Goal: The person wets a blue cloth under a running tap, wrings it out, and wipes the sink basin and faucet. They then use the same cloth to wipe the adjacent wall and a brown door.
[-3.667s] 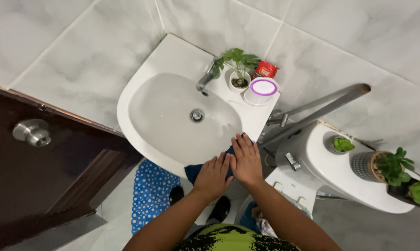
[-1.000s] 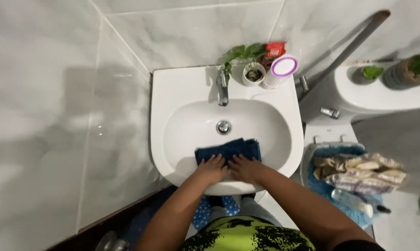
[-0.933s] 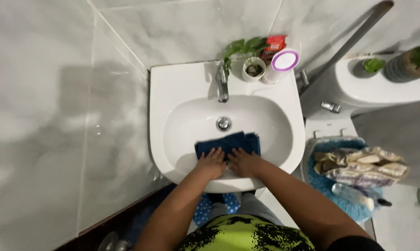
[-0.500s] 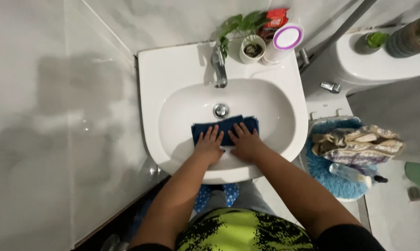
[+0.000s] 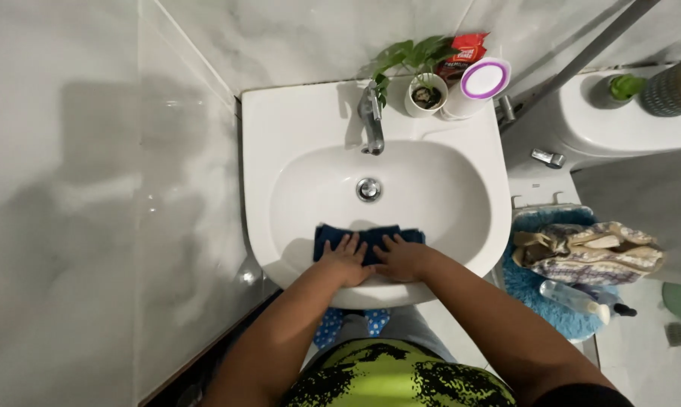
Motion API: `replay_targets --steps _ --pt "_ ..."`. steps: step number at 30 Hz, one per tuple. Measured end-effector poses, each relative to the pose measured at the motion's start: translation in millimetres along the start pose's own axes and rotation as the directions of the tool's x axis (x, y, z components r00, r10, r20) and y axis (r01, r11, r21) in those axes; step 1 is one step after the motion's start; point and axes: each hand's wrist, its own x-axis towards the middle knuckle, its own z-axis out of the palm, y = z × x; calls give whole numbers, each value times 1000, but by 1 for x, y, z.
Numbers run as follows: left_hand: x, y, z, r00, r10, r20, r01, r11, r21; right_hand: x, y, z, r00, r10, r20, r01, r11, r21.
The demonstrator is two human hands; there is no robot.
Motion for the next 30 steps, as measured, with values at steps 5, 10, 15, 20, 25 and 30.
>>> replay_targets --steps 5,10,15,20,25,30 --pt "26 -11 -21 993 -68 -98 77 993 91 53 35 26 929 369 24 -362 894 265" --pt "40 -17 -47 976 -114 -183 144 977 160 50 43 -13 899 436 -41 -422 888 181" --pt "49 -19 -56 961 -123 -249 179 960 214 56 56 -14 882 465 -74 -453 881 139" --pt "28 -8 -54 963 -128 -237 175 966 190 50 50 -14 859 471 -202 -436 878 195" --pt "4 -1 -18 978 -126 -167 150 979 140 24 7 -1 883 400 -245 -354 911 213" --pt "5 -10 14 995 -70 -75 73 997 39 12 3 40 928 267 -258 -181 932 313"
